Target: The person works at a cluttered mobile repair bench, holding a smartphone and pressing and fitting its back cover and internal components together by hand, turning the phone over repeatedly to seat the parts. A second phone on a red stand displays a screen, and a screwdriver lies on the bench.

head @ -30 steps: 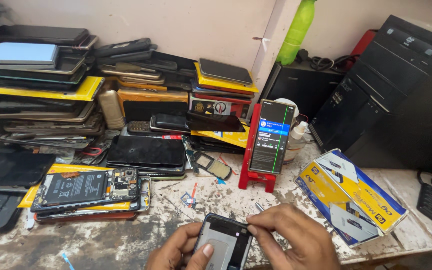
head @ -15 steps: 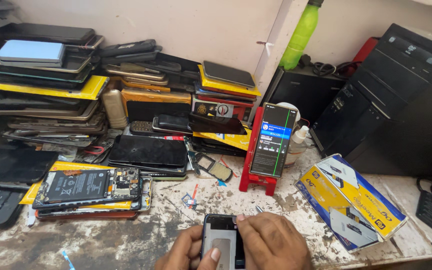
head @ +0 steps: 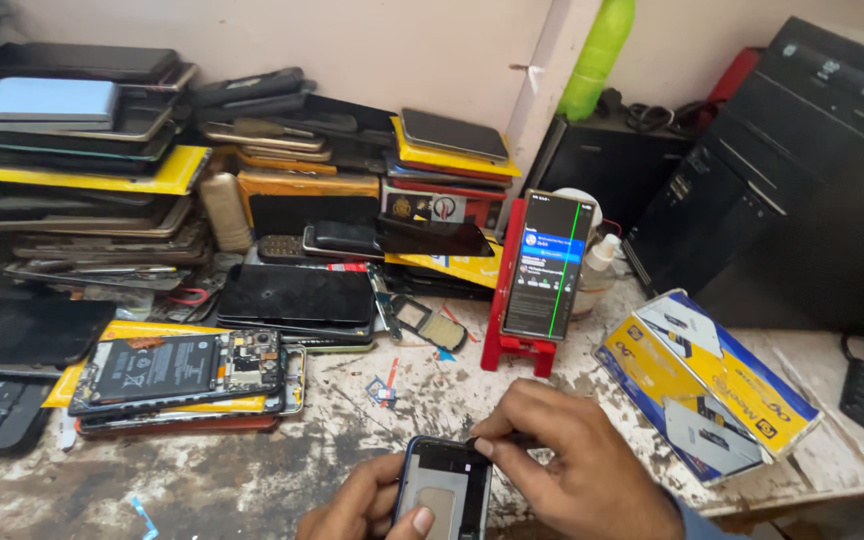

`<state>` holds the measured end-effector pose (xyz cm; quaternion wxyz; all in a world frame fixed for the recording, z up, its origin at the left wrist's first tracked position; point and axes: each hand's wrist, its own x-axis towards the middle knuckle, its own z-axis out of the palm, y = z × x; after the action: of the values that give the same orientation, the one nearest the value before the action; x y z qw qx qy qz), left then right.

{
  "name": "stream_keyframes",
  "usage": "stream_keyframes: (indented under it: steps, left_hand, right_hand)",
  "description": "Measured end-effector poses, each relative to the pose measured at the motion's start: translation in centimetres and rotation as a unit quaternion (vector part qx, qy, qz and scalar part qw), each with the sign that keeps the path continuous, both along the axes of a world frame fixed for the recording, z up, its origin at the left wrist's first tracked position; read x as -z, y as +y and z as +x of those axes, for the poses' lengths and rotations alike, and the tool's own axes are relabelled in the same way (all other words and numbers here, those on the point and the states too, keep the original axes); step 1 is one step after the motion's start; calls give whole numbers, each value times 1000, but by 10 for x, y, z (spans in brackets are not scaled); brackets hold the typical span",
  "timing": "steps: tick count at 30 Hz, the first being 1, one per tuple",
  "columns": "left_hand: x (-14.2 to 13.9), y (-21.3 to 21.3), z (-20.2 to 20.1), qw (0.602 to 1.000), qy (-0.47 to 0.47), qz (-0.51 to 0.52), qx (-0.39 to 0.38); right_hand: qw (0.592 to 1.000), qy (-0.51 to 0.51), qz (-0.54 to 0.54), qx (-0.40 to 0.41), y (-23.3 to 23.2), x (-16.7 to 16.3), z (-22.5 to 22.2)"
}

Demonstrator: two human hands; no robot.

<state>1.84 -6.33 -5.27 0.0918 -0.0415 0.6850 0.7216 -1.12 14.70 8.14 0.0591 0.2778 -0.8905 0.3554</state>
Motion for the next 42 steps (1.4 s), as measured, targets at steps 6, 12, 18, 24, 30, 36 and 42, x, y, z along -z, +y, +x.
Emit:
stream_keyframes:
  steps: [6,12,18,24,30,36,42]
  left_hand:
    - [1,3,4,1000,-14,-19,10]
    - [8,9,4,998,9,54,-18]
    - [32,12,-14,977,24,157,-143]
    - [66,18,-30,970,64,166,-163]
    - [84,26,-41,964,85,175,-182]
    - [51,29,-40,959,174,-7,-225]
    - [0,38,-60,903,278,-130,-300]
  right_hand:
    - [992,-123,6,-2,2,-15,-5]
    - [994,-87,-73,-5,20,2,-8]
    - [898,-212,-354,151,22,71,2]
    - [870,-259,-417,44,6,128,-9]
    - [859,-279,-415,109,-6,137,-11]
    - [889,-254,-354,142,-17,128,-14]
    - [859,-196,-462,104,-26,107,-34]
